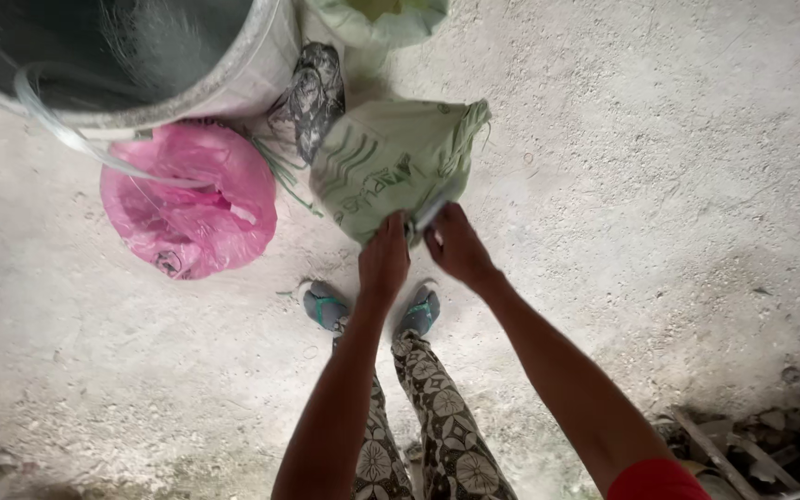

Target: The person cuts open a green bag of white powder with a knife, scoops the powder by hand into a bucket, and stirs the contents with their hand. The person wears flip-flops and patterned pants while working in a cluttered area with multiple bags and buckets.

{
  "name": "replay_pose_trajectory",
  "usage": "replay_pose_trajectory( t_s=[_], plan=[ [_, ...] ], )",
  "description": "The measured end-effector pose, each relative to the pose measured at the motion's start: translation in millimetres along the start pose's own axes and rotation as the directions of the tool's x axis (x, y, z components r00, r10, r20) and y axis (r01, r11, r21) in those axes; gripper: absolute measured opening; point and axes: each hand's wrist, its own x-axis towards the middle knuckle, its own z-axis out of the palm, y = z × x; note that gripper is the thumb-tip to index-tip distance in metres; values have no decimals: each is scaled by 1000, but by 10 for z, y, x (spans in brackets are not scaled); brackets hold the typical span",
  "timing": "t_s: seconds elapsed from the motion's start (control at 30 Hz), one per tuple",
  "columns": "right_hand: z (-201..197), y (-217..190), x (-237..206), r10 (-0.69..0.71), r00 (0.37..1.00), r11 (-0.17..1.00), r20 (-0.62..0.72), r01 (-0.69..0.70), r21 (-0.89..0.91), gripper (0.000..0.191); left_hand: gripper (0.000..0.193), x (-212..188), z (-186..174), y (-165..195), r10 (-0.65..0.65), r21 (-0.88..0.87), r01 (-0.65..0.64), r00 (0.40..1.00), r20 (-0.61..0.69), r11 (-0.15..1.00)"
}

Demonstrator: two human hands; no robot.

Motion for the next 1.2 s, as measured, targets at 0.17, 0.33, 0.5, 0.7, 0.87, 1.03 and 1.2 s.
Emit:
replay_pose_trajectory(
  t_s=[0.17, 0.33, 0.5, 0.7, 0.87, 1.03, 1.2],
  plan=[
    [-50, 40, 194, 154, 987, 937, 36, -158, 312, 6, 25, 121, -120, -18, -198, -39, 196, 979, -52, 980],
    [70, -49, 270, 290, 956, 786, 45, -265, 558, 11, 21, 99, -131, -33, -369, -222, 323, 905, -212, 920],
    [81, -118, 343, 348, 856, 816, 382, -477, 326, 11, 21, -24, -178, -128, -391, -305, 316, 892, -228, 899],
    [41, -268, 524, -67, 962, 986, 266, 24, 162, 50, 26, -85, -303, -154, -456, -466, 297, 845, -278, 833],
    [149, -333, 820, 37, 876, 997, 480, -2, -74, 36, 23, -36, -392, -305, -528, -490, 382, 825, -201, 784],
    [360, -228, 1334, 191, 592, 982, 783, -126, -144, 23, 21, 20, -536, -548, -410, -405, 293, 879, -242, 866],
    [536, -204, 1723, 231, 480, 973, 846, -137, -188, 28, 18, 157, -708, -530, -514, -617, 346, 851, -111, 707]
  ],
)
